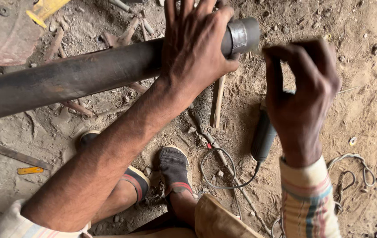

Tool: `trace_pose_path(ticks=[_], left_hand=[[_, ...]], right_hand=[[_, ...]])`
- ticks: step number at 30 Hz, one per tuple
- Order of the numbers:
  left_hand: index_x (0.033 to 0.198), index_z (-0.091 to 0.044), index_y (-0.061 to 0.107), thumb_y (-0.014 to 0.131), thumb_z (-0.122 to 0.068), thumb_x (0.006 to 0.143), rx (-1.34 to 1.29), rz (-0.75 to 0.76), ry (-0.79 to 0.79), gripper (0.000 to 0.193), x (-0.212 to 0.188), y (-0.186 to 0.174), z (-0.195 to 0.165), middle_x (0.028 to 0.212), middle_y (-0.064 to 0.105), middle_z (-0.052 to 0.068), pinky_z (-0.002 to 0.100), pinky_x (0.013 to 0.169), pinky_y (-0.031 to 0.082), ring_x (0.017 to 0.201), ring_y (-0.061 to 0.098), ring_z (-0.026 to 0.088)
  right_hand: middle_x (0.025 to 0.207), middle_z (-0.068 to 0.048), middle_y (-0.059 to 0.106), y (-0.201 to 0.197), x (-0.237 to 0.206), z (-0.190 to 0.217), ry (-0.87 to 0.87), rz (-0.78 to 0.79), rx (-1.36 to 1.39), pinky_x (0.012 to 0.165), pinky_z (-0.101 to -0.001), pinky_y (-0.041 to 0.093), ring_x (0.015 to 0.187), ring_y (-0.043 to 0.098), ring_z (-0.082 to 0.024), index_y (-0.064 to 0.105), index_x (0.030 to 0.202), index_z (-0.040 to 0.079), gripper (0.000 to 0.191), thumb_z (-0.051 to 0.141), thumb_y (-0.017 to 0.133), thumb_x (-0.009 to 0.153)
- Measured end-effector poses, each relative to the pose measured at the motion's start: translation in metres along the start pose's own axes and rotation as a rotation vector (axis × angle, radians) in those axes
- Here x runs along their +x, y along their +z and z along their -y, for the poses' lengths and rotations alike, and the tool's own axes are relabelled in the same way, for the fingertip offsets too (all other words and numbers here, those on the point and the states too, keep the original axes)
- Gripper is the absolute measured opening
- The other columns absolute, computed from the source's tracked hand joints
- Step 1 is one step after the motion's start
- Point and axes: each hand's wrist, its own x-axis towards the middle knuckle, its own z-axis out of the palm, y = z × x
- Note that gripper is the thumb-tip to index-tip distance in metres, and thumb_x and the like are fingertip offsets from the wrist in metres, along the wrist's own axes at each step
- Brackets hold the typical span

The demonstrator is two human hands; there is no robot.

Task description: The person marks a metal pipe with a white marker while holding it steady with their left hand. They repeatedly rotate the pipe to draw lines around its circumference.

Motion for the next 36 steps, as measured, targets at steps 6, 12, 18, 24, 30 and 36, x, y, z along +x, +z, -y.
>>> trace_pose_path(ticks=[6,12,18,24,30,36], left_hand=[[0.134,-0.006,0.048,0.103,-0.036,0.071,-0.152,0.007,-0.090,0.088,0.004,0.010,-0.008,0.144,0.047,0.021,0.066,0.125,0.023,0.144,0.039,0.038],[0.126,-0.007,0.050,0.104,-0.038,0.063,-0.085,0.000,-0.134,0.089,0.005,0.003,-0.013,0.145,0.047,0.024,0.075,0.121,0.014,0.144,0.035,0.044],[0.128,-0.004,0.048,0.105,-0.037,0.060,-0.123,-0.008,-0.150,0.094,0.011,0.008,-0.017,0.140,0.052,0.024,0.077,0.120,0.013,0.141,0.041,0.042],[0.125,-0.003,0.048,0.104,-0.032,0.060,-0.131,-0.050,-0.101,0.091,0.007,0.016,-0.015,0.127,0.057,0.020,0.075,0.117,0.020,0.133,0.048,0.038],[0.129,-0.003,0.047,0.102,-0.035,0.068,-0.177,0.027,-0.133,0.088,0.005,0.029,-0.014,0.123,0.058,0.017,0.066,0.121,0.028,0.132,0.049,0.035],[0.135,-0.001,0.043,0.103,-0.042,0.067,-0.126,-0.073,-0.104,0.099,0.008,0.029,-0.015,0.128,0.058,0.020,0.067,0.119,0.027,0.132,0.050,0.037]], right_hand=[[0.109,-0.008,0.066,0.007,0.053,-0.002,-0.211,0.096,-0.045,0.097,-0.0381,0.051,0.105,0.061,-0.022,0.073,0.113,0.004,0.009,0.000,0.068,0.106],[0.112,-0.013,0.065,0.009,0.069,0.005,-0.240,0.176,0.005,0.099,-0.0413,0.053,0.109,0.060,-0.028,0.072,0.110,-0.001,0.006,-0.002,0.068,0.106],[0.112,-0.016,0.065,0.011,0.075,0.011,-0.244,0.232,-0.021,0.096,-0.0410,0.055,0.112,0.060,-0.032,0.073,0.111,-0.003,0.007,-0.005,0.070,0.106],[0.118,-0.013,0.065,0.011,0.077,0.011,-0.308,0.270,-0.142,0.106,-0.0385,0.055,0.119,0.061,-0.029,0.071,0.116,-0.002,0.016,-0.010,0.067,0.103],[0.117,-0.016,0.067,0.008,0.077,0.008,-0.335,0.280,-0.117,0.105,-0.0424,0.055,0.119,0.062,-0.034,0.071,0.117,-0.004,0.021,-0.014,0.067,0.098],[0.116,-0.015,0.065,0.001,0.073,0.011,-0.319,0.271,-0.121,0.103,-0.0409,0.055,0.114,0.061,-0.030,0.070,0.117,-0.001,0.012,-0.008,0.067,0.107]])
